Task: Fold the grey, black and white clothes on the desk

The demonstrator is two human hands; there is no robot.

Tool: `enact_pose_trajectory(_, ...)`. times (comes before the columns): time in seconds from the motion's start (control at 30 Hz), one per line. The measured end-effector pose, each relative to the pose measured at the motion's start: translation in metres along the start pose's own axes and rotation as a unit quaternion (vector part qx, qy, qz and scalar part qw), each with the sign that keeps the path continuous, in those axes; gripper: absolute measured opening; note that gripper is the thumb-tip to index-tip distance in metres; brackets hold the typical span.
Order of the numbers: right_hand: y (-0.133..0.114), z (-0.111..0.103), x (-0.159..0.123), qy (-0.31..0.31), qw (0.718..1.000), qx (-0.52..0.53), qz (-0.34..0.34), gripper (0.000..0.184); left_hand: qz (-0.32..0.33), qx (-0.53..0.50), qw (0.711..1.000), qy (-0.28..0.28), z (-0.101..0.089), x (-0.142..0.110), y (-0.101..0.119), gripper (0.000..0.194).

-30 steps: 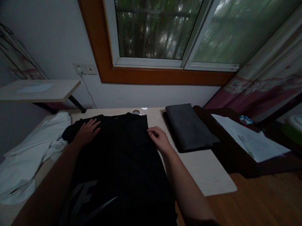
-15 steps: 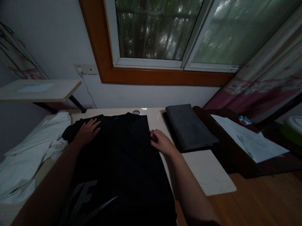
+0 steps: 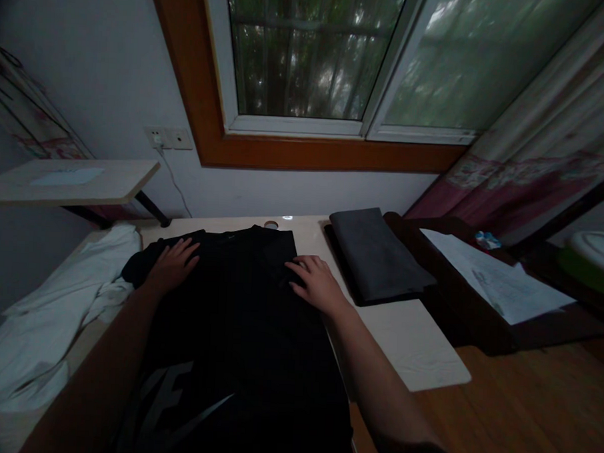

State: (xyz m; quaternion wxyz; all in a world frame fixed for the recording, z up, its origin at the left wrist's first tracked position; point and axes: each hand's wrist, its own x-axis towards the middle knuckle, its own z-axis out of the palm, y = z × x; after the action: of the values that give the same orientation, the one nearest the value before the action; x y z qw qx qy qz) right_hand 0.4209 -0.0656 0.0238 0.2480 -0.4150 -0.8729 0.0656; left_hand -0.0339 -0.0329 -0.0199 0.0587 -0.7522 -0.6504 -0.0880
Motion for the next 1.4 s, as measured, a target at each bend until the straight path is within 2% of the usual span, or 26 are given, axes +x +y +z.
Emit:
enact_pose_trajectory(0.17, -0.012, 0.012, 0.006, -0.027, 0.998, 0.022, -0.060, 0.038, -0.002, 0.002, 1.000, -0.002, 0.001, 0.001, -0.001, 0.055)
enact_pose_trajectory(0.27, -0.014, 0.015, 0.005, -0.012, 0.995, 0.080, -0.050, 0.033, 0.001, 0.005, 1.000, 0.001, 0.001, 0.000, -0.001, 0.054)
enact_pose_trajectory(0.43, -0.019, 0.012, -0.001, 0.079, 0.978, 0.191, 0.018, 0.030, 0.001, 0.002, 1.000, 0.003, 0.000, -0.001, 0.001, 0.055)
enact_pose_trajectory(0.5, -0.021, 0.010, -0.001, 0.079, 0.973, 0.216, 0.009, 0.028, -0.001, 0.001, 1.000, 0.009, 0.000, -0.002, 0.001, 0.054)
enact_pose_trajectory(0.57, -0.023, 0.008, 0.000, 0.054, 0.971, 0.232, -0.018, 0.028, 0.000, 0.002, 1.000, 0.015, 0.001, -0.002, 0.001, 0.054)
enact_pose_trajectory(0.63, -0.024, 0.006, 0.001, 0.030, 0.972, 0.228, -0.039, 0.034, 0.002, 0.000, 1.000, 0.012, 0.001, -0.001, 0.000, 0.054)
enact_pose_trajectory(0.7, -0.023, 0.006, 0.000, 0.018, 0.978, 0.205, -0.045, 0.048, 0.003, -0.002, 1.000, 0.004, 0.001, -0.001, 0.000, 0.054)
enact_pose_trajectory(0.77, -0.019, 0.006, -0.002, 0.017, 0.985, 0.171, -0.035, 0.065, 0.002, -0.004, 1.000, 0.000, 0.002, 0.000, -0.001, 0.055)
enact_pose_trajectory(0.83, -0.011, 0.008, -0.005, 0.024, 0.991, 0.134, -0.009, 0.072, 0.003, -0.005, 1.000, 0.002, 0.003, 0.000, -0.002, 0.055)
enact_pose_trajectory(0.9, -0.002, 0.011, -0.008, 0.034, 0.994, 0.097, 0.021, 0.068, 0.004, -0.005, 1.000, 0.005, 0.004, 0.001, -0.003, 0.055)
enact_pose_trajectory(1.1, 0.019, 0.014, -0.011, 0.025, 0.994, 0.039, 0.095, 0.026, 0.001, -0.010, 1.000, 0.006, 0.004, 0.001, -0.004, 0.053)
enact_pose_trajectory(1.27, 0.022, 0.014, -0.013, 0.018, 0.990, 0.073, 0.122, 0.023, -0.004, -0.010, 1.000, 0.007, 0.003, 0.000, -0.002, 0.053)
enact_pose_trajectory(1.4, 0.019, 0.013, -0.013, 0.024, 0.993, 0.059, 0.103, 0.023, -0.005, -0.013, 1.000, 0.004, 0.003, 0.000, -0.001, 0.054)
